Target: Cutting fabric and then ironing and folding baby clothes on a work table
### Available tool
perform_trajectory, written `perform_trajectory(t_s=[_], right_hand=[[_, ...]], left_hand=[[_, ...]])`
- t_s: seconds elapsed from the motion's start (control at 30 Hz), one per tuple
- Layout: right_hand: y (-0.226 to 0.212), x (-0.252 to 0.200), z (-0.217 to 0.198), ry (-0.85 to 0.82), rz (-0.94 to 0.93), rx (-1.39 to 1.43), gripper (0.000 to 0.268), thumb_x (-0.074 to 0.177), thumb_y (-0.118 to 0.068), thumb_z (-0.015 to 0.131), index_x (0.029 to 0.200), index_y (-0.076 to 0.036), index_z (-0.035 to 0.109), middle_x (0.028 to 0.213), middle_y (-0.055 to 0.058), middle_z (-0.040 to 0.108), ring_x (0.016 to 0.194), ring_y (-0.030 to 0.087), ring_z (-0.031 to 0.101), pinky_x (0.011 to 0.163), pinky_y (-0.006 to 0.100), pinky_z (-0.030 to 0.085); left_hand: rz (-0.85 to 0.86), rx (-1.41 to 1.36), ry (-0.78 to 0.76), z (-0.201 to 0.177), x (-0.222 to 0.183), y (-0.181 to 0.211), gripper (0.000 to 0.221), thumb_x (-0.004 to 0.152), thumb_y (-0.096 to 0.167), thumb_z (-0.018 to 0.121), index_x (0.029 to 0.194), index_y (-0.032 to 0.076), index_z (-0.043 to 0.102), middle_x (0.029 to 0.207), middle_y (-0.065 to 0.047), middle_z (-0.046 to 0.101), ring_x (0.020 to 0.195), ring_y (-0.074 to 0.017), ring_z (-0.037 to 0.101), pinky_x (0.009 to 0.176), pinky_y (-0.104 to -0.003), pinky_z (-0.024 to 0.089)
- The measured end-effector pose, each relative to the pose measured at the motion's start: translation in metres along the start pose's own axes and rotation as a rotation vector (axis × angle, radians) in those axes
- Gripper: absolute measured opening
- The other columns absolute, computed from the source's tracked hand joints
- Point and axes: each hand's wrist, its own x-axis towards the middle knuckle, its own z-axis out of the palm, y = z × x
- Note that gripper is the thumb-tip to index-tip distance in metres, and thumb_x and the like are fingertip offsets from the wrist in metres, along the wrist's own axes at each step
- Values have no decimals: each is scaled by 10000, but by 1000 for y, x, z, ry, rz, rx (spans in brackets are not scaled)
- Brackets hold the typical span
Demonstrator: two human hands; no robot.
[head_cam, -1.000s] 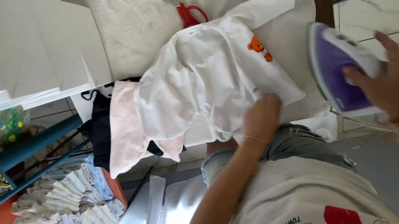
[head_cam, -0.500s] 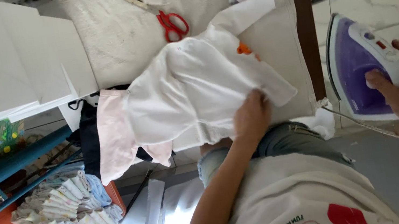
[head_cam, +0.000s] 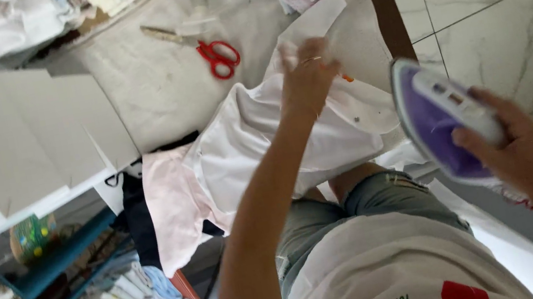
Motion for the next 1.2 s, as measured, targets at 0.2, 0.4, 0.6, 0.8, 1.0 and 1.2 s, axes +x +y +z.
perform_trajectory(t_s=[0.2,0.4,0.6,0.8,1.0,1.2], right_hand=[[-13,-40,26,-73,-364,8,564,719,-287,590,1222,-83,439,980,176,616,657,196,646,398,226,545],[-63,-28,67,-320,124,-37,607,744,-437,452,1309,-251,329,1178,97,526,827,293,617,555,372,546],[-81,26,120,-240,76,-9,589,778,-463,431,1315,-251,317,996,118,611,717,386,594,635,470,461],[-93,85,138,-255,-341,-151,574,752,-502,524,1274,-291,414,887,165,625,734,389,592,600,463,473],[-74,86,128,-305,-314,-277,539,760,-455,509,1272,-386,353,1047,3,603,780,364,602,702,503,480],[-72,79,115,-573,-783,-154,523,697,-289,600,1195,-334,448,882,79,662,735,352,630,716,505,506]], left_hand=[[78,-110,-514,-13,68,-7,139,833,286,497,905,178,548,909,-13,622,780,-235,603,644,-381,454],[-139,-161,-432,-41,101,-6,186,761,280,605,680,131,530,721,-32,610,705,-249,601,566,-406,458],[245,-438,87,-63,62,-15,145,696,224,576,634,121,495,731,-28,577,722,-234,538,754,-398,312],[-304,-531,367,-56,-27,-77,356,780,408,470,890,78,546,844,-68,564,815,-250,520,728,-357,373],[-924,-349,-129,-58,-104,-96,327,747,304,626,1027,249,467,953,-43,603,928,-280,577,807,-417,434],[-575,202,511,-47,-134,-56,423,688,299,687,962,53,480,843,-94,441,754,-288,485,608,-390,394]])
